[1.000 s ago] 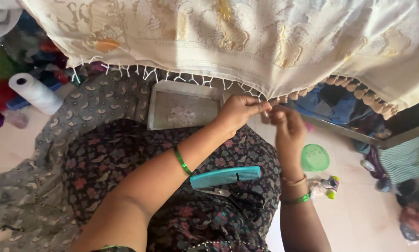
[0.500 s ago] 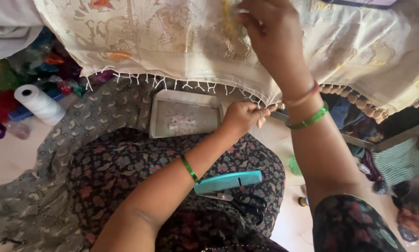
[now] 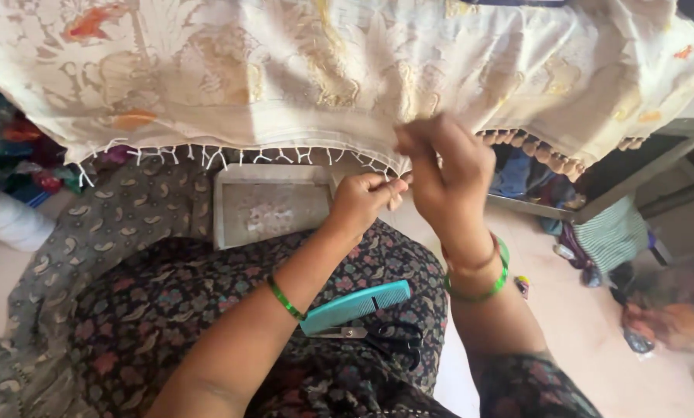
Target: Tying and trimming decorative tassels on the edge of a saree.
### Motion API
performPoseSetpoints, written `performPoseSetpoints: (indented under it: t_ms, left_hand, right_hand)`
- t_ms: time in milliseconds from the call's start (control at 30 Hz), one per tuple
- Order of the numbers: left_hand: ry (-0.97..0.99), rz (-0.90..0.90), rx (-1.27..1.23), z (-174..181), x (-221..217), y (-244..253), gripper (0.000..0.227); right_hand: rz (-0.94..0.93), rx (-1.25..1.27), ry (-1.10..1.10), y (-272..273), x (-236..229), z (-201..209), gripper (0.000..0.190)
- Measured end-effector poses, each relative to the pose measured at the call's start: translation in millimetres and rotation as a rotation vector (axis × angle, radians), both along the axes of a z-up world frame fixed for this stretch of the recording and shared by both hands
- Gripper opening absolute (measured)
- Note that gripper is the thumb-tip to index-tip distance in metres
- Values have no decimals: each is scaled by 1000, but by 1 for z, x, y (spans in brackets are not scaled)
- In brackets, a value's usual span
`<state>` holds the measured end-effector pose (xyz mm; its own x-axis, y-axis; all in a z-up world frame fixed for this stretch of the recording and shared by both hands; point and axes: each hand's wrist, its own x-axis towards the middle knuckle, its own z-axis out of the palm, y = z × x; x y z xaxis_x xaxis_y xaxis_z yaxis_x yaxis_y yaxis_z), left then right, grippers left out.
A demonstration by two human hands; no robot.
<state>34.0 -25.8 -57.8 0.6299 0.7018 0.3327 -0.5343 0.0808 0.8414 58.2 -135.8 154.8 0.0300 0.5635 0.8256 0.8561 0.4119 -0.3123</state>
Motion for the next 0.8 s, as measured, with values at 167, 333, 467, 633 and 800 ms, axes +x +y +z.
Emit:
performPoseSetpoints:
  t_ms: [167, 333, 467, 633, 800]
  left_hand:
    - [321, 93, -111, 67, -35, -26, 18]
    - [185, -10, -299, 51, -30, -25, 17]
    - [7, -184, -579, 34, -26, -17, 19]
    - [-110, -285, -603, 36, -31, -11, 25]
    - [-104, -274, -623, 46, -36, -5, 25]
  right_hand:
    - [-159, -106, 96, -27, 20, -65, 7]
    - [-266, -417, 314, -50, 42, -129, 7]
    - [278, -442, 977, -72, 65, -131, 5]
    - [801, 29, 1320, -99, 108, -118, 10]
    - [868, 291, 1379, -137, 168, -128, 19]
